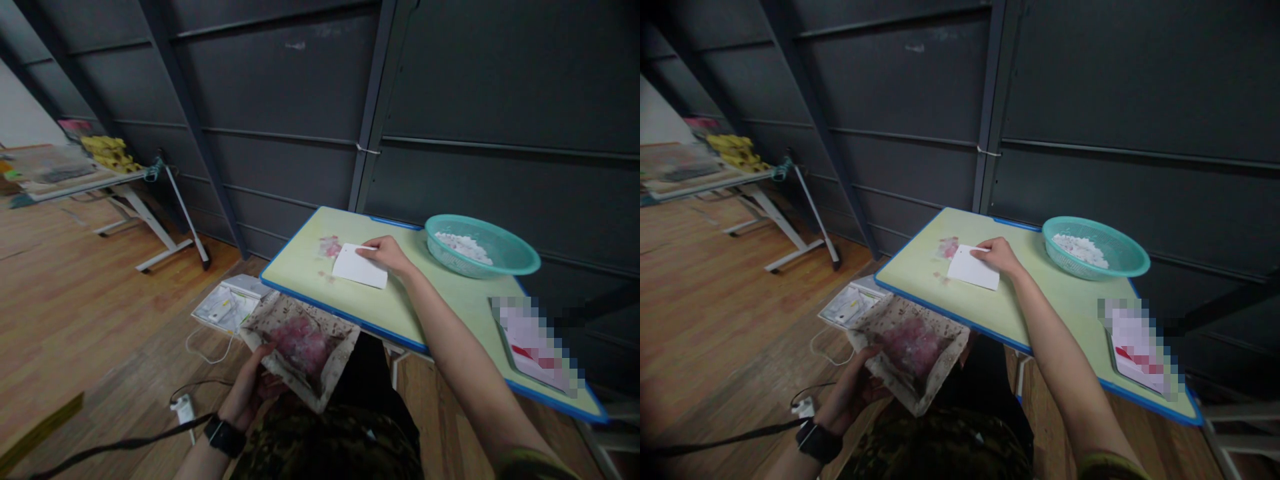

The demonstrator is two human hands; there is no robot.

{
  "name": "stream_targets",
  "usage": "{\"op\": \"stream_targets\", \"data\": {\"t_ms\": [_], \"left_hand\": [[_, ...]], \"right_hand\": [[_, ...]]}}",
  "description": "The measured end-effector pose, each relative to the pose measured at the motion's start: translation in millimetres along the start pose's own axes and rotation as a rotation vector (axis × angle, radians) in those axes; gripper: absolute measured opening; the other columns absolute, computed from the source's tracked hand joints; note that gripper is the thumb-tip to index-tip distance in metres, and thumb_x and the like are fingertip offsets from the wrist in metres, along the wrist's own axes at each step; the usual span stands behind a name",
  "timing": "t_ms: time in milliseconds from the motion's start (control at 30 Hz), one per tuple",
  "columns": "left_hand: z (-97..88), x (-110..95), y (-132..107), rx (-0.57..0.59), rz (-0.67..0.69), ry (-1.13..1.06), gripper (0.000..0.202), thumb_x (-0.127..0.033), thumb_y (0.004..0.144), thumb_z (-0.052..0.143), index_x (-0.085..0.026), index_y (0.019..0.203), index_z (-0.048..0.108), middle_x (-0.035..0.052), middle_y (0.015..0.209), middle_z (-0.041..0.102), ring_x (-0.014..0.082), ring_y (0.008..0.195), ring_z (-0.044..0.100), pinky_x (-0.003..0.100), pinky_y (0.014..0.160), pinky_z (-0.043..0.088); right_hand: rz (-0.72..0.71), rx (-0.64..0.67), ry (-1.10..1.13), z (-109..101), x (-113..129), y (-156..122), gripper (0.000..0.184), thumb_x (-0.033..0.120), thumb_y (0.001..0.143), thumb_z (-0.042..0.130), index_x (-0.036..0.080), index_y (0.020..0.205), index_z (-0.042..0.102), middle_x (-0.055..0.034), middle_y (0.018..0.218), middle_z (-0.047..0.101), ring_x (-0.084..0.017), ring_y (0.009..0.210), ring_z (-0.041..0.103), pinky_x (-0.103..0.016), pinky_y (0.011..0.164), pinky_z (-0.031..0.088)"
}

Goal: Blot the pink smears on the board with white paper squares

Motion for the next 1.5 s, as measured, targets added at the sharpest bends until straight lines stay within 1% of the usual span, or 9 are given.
{"op": "stream_targets", "data": {"t_ms": [200, 400, 600, 833, 1033, 1167, 1233, 1300, 1500], "left_hand": [[-4.8, 1, 3, -0.012, -0.001, 0.001, 0.018, -0.028, 0.077, 0.064, -0.019, 0.089, 0.054, 0.0001, 0.065, 0.065, 0.0162, 0.051, 0.063, 0.033, 0.057, 0.058], [-6.4, 2, 6, -0.003, 0.016, 0.018, 0.020, -0.029, 0.079, 0.063, -0.019, 0.093, 0.054, 0.0010, 0.068, 0.066, 0.0170, 0.054, 0.065, 0.033, 0.058, 0.058], [-4.8, 1, 5, -0.034, 0.019, 0.013, 0.018, -0.029, 0.078, 0.063, -0.018, 0.090, 0.055, 0.0002, 0.067, 0.064, 0.0155, 0.050, 0.062, 0.030, 0.048, 0.055], [-5.1, 4, 7, -0.028, 0.009, -0.004, 0.020, -0.031, 0.077, 0.065, -0.020, 0.089, 0.054, -0.0023, 0.064, 0.060, 0.0130, 0.046, 0.057, 0.029, 0.048, 0.055], [-5.4, 5, 10, -0.018, 0.025, 0.004, 0.023, -0.031, 0.077, 0.065, -0.020, 0.096, 0.056, -0.0011, 0.072, 0.062, 0.0144, 0.053, 0.061, 0.034, 0.057, 0.058], [-5.9, 4, 9, -0.026, 0.028, 0.007, 0.023, -0.031, 0.078, 0.063, -0.020, 0.097, 0.055, -0.0020, 0.071, 0.060, 0.0134, 0.051, 0.059, 0.033, 0.056, 0.057], [-5.0, 3, 8, -0.024, 0.023, 0.011, 0.022, -0.031, 0.078, 0.063, -0.020, 0.096, 0.055, -0.0025, 0.070, 0.059, 0.0133, 0.051, 0.059, 0.033, 0.056, 0.057], [-3.4, 2, 6, -0.019, 0.017, 0.014, 0.021, -0.031, 0.078, 0.063, -0.020, 0.094, 0.055, -0.0025, 0.069, 0.060, 0.0134, 0.052, 0.059, 0.031, 0.054, 0.056], [-3.6, -1, 3, -0.027, 0.027, 0.018, 0.020, -0.031, 0.078, 0.064, -0.019, 0.090, 0.055, -0.0016, 0.067, 0.061, 0.0122, 0.047, 0.056, 0.029, 0.050, 0.054]], "right_hand": [[0.012, 0.238, 0.095, 13, -1, -4, 0.044, 0.049, 0.063, 0.069, 0.008, 0.080, 0.072, -0.0033, 0.062, 0.063, -0.011, 0.052, 0.046, -0.023, 0.046, 0.031], [-0.029, 0.152, 0.088, 11, -5, -1, 0.044, 0.053, 0.067, 0.065, 0.011, 0.078, 0.066, -0.0028, 0.065, 0.060, -0.011, 0.055, 0.046, -0.023, 0.048, 0.031], [-0.043, 0.267, 0.104, 28, 2, -6, 0.046, 0.056, 0.067, 0.064, 0.012, 0.079, 0.063, -0.0015, 0.067, 0.058, -0.011, 0.056, 0.047, -0.023, 0.050, 0.032], [-0.033, 0.301, 0.106, 28, 2, -7, 0.046, 0.058, 0.069, 0.062, 0.014, 0.081, 0.059, -0.0014, 0.068, 0.057, -0.012, 0.057, 0.047, -0.023, 0.050, 0.033], [-0.178, 0.416, 0.108, 57, 16, -17, 0.044, 0.056, 0.076, 0.058, 0.014, 0.089, 0.060, -0.0038, 0.083, 0.063, -0.014, 0.068, 0.052, -0.025, 0.059, 0.040], [-0.270, 0.450, 0.073, 78, 29, -27, 0.041, 0.054, 0.078, 0.059, 0.014, 0.081, 0.061, -0.0025, 0.077, 0.061, -0.013, 0.067, 0.052, -0.024, 0.059, 0.040], [-0.287, 0.418, 0.110, 78, 34, -27, 0.040, 0.053, 0.077, 0.061, 0.013, 0.080, 0.064, -0.0027, 0.077, 0.063, -0.014, 0.068, 0.054, -0.025, 0.061, 0.041], [-0.248, 0.302, 0.176, 68, 33, -23, 0.042, 0.053, 0.075, 0.064, 0.013, 0.085, 0.068, -0.0042, 0.081, 0.067, -0.015, 0.069, 0.057, -0.026, 0.062, 0.042], [-0.060, -0.240, 0.170, 17, 6, -4, 0.049, 0.053, 0.075, 0.063, 0.014, 0.102, 0.073, -0.0103, 0.096, 0.074, -0.024, 0.077, 0.067, -0.031, 0.063, 0.048]]}}
Point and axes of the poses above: each hand's wrist, its own y-axis towards the middle knuckle, its own z-axis out of the palm, x = y × z, the point moved 6 cm from there along y, towards the middle knuckle
